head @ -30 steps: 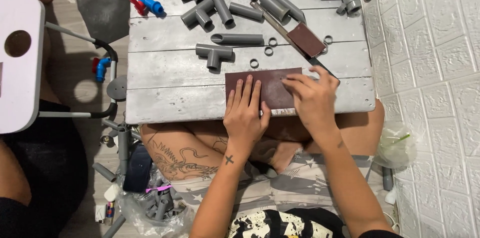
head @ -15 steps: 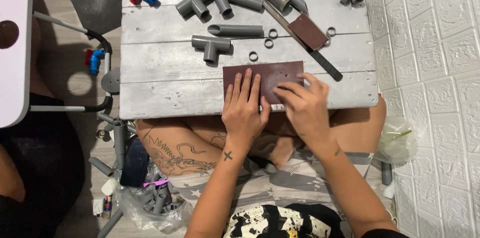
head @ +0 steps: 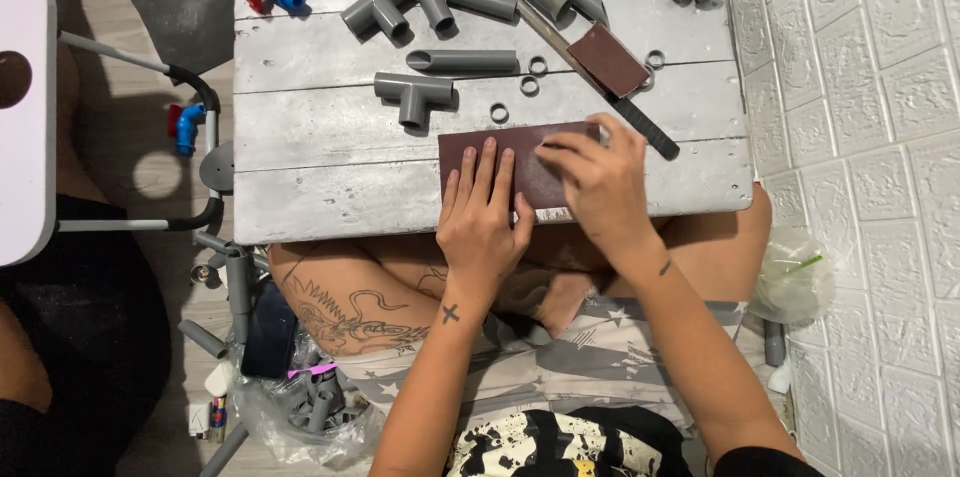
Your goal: Sanding the edges of small plastic rings on a sheet of sandpaper to smooth them.
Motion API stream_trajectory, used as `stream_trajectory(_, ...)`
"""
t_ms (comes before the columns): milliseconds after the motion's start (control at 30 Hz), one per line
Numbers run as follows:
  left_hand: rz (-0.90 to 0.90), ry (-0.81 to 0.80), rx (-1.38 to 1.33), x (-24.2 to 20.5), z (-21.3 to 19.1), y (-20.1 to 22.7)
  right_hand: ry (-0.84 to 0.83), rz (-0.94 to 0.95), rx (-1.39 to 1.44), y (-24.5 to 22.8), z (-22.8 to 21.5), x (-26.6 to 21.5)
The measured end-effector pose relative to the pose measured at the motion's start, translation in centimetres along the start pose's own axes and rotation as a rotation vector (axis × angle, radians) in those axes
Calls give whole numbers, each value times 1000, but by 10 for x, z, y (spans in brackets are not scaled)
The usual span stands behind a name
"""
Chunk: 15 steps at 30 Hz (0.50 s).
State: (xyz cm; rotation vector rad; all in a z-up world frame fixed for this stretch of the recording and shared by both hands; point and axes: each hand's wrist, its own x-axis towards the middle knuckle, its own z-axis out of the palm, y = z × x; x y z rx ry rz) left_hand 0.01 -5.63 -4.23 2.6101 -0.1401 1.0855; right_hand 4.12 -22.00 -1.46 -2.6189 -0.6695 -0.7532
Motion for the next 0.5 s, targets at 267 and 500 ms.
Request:
stream_trajectory(267, -5, -18, 15, 1, 0, 1, -17, 7, 27, -13, -7, -15)
stream_trajectory(500, -15, -25, -3, 0, 1, 0, 1, 88, -42, -1, -16, -13)
